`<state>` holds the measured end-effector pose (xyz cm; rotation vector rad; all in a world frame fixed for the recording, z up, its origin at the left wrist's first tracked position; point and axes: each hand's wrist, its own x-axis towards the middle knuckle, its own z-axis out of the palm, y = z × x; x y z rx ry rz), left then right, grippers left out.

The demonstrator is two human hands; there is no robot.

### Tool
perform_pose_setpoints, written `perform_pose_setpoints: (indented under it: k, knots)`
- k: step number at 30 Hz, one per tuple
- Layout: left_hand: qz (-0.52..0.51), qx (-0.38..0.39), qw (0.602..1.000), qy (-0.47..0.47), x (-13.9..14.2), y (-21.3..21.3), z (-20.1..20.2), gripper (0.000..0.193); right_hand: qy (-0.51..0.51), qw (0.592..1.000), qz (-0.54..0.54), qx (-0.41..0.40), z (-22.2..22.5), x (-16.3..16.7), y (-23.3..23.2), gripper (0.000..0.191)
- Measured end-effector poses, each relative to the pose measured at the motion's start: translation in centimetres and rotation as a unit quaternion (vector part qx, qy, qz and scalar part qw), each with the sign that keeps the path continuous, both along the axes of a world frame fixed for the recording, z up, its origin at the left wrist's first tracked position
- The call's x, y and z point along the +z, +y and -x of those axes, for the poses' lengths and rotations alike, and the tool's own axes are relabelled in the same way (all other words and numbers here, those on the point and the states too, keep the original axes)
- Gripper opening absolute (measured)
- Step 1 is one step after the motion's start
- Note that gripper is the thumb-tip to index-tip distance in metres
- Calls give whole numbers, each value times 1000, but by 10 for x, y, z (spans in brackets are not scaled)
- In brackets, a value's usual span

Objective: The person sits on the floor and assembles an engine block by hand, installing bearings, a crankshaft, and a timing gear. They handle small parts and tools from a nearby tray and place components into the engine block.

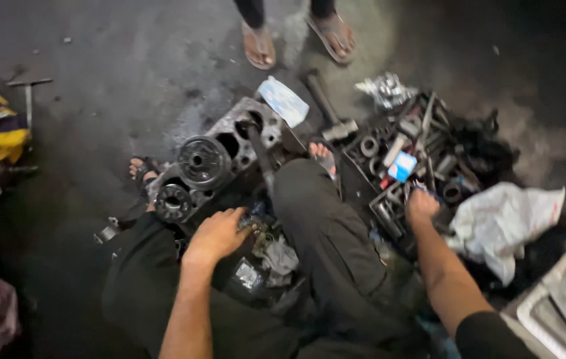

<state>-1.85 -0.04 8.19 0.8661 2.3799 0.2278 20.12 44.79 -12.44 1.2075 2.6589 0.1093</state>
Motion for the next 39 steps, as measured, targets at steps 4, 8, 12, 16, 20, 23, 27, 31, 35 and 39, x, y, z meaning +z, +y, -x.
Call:
perform_pose_setpoints:
  k: [4, 8, 12, 16, 20, 23, 27, 31, 35, 39]
  knots:
    - [4, 3, 1000, 19, -4, -7, 1, 53, -91, 992, 90, -24, 12, 23, -3, 34]
    - [17, 3, 999, 33, -13, -12, -4, 52, -153, 984, 93, 1, 25, 28, -9, 33]
    - [33, 24, 999, -5, -17, -13, -4, 52, -176, 979, 94, 47, 39, 29, -21, 32]
    - [42, 33, 999, -5, -16, -15, 2, 53, -222, 964, 79, 124, 40, 42, -34, 31]
    - [38, 25, 999, 10, -17, -12, 2, 53, -224, 963, 76, 130, 38, 48, -40, 33]
    - [30, 26, 999, -5, -20, -13, -3, 53, -211, 966, 49, 138, 37, 34, -39, 36]
    - [41, 19, 999, -20, -21, -16, -6, 56, -207, 964, 44, 163, 30, 17, -33, 36]
    - [34, 25, 999, -13, -22, -18, -5, 52, -171, 956, 70, 227, 21, 25, -35, 39]
    - [30, 36, 999, -15, -27, -15, -5, 52, -200, 966, 71, 149, 28, 47, -54, 48]
    - [51, 43, 997, -39, -29, -13, -5, 53, -250, 962, 71, 85, 45, 63, -68, 56]
